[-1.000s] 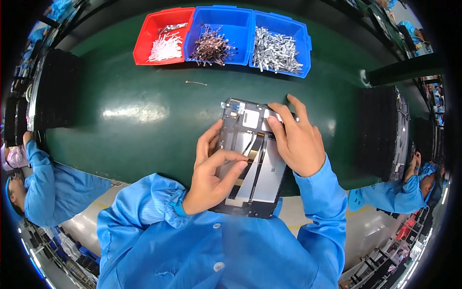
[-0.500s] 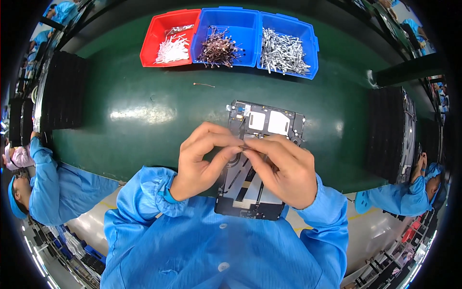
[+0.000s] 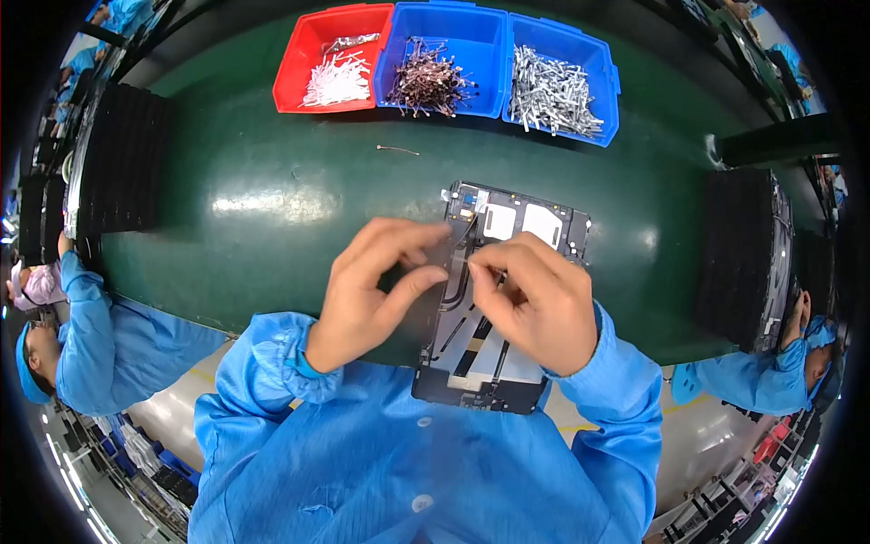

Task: The person assembles small components into electronic device housings by hand, taking the components from plastic bins and fitting them into the housings.

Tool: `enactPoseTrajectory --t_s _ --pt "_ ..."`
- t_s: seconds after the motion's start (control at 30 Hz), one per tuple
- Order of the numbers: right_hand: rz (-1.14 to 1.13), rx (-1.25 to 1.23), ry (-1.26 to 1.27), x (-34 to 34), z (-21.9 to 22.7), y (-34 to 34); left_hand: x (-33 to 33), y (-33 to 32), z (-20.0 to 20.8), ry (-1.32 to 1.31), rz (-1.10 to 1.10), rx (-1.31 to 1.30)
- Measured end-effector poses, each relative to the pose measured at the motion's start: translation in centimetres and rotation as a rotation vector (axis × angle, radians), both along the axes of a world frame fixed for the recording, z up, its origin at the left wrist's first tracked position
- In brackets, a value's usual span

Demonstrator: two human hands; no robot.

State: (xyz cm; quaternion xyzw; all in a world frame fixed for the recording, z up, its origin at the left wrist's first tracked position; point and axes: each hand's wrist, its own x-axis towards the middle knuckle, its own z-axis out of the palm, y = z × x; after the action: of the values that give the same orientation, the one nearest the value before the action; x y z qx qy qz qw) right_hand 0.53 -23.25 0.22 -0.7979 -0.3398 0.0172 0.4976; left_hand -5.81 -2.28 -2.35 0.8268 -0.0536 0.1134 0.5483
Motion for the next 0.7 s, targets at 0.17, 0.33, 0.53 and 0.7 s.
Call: enactPoseTrajectory --t_s 0.17,0.33,0.53,0.7 --pt "-0.013 -0.089 0.070 0.9 -1.9 0.7 0.7 1.8 0.2 0.581 0.020 -0.357" --pt "0.012 -0.133 0.037 1.0 -2.7 1.0 2.2 1.6 0.1 0.708 -0.041 -0.453" --pt "0.023 -0.163 -0.001 1.0 -2.8 1.1 2.9 1.9 0.2 0.759 -0.057 -0.397" --pt "0.012 -0.183 -0.030 1.0 -2.8 1.0 3.1 1.6 0.1 0.766 -0.065 -0.383"
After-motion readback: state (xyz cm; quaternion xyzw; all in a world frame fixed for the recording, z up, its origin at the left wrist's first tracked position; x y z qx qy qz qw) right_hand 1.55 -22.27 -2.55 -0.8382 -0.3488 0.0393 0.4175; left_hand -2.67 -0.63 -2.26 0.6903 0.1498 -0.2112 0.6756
